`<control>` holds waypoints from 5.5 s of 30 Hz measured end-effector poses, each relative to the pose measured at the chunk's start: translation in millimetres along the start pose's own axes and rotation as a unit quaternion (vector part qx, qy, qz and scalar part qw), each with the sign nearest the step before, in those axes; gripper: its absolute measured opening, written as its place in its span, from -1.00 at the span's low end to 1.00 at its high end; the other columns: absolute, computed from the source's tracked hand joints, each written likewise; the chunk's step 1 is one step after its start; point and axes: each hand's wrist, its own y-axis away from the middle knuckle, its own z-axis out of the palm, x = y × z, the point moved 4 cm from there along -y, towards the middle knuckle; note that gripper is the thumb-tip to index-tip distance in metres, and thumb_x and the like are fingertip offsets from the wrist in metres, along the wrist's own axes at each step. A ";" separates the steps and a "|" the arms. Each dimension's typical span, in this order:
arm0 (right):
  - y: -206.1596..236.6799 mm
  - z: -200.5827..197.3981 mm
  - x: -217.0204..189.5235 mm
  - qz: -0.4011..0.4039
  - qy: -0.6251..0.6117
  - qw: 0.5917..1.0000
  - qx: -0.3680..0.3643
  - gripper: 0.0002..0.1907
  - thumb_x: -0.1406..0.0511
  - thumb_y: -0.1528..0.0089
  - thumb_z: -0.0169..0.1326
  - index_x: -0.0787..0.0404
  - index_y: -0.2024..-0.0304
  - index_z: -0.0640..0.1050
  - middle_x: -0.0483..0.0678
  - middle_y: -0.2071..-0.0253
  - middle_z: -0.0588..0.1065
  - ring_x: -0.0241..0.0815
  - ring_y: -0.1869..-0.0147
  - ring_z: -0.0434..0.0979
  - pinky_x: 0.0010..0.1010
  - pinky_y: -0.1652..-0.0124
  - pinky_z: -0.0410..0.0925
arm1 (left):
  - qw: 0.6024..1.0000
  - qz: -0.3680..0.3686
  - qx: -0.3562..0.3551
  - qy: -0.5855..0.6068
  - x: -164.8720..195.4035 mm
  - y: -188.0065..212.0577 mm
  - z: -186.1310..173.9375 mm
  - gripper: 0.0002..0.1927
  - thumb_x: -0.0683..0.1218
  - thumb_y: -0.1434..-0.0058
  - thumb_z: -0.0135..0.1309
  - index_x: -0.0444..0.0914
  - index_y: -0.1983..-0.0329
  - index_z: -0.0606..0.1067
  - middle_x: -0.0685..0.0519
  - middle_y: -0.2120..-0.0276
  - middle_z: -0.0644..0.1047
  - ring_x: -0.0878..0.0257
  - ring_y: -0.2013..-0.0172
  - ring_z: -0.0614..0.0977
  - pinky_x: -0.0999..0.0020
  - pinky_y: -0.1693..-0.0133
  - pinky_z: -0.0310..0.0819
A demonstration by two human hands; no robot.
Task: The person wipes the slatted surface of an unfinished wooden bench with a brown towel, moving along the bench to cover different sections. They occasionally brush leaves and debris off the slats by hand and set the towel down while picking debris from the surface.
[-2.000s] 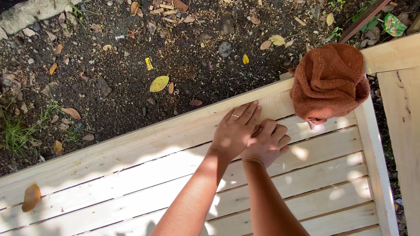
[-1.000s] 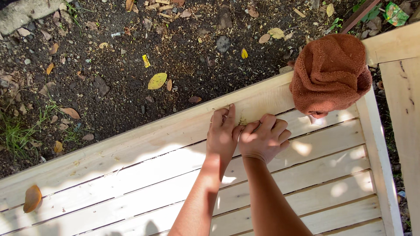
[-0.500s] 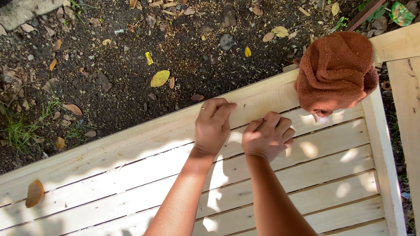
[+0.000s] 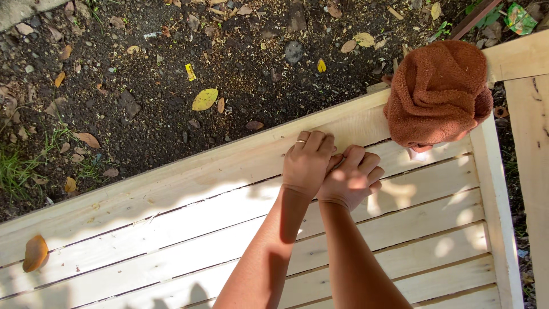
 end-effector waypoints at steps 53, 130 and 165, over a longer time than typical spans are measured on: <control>-2.8 3.9 -2.2 -0.002 0.103 0.991 -0.080 -0.43 -0.02 -0.15 0.15 0.12 -0.08 0.40 0.03 0.06 0.29 0.09 0.02 0.30 -0.12 0.13 0.23 | 0.976 0.004 -0.215 0.027 27.9 -59.4 -28.0 -0.47 -0.04 0.09 0.26 -0.05 -0.03 0.55 0.07 0.04 0.50 -0.03 -0.09 0.49 0.06 0.06 0.54; 203.0 -62.7 -40.9 -0.245 -0.137 0.953 -0.118 -0.22 -0.02 -0.20 0.04 0.10 -0.42 0.27 0.11 -0.54 0.01 0.21 -0.62 -0.17 0.23 -0.41 -0.19 | 0.925 -0.318 0.179 -0.103 -49.7 303.7 -83.2 -0.26 0.06 -0.27 -0.01 -0.02 -0.53 0.14 -0.12 -0.32 0.21 -0.18 -0.25 0.24 -0.15 -0.28 0.01; 255.2 -56.4 -196.9 -0.356 -0.208 0.907 -0.090 0.12 -0.08 0.06 0.42 0.29 -0.41 0.34 0.42 -0.45 0.09 0.45 -0.50 -0.04 0.34 -0.27 -0.11 | 0.729 -0.661 0.084 -0.153 -214.2 486.7 -238.5 -0.16 0.23 -0.29 -0.29 -0.16 -0.54 -0.18 -0.01 -0.53 -0.25 0.04 -0.49 -0.23 -0.28 -0.34 -0.34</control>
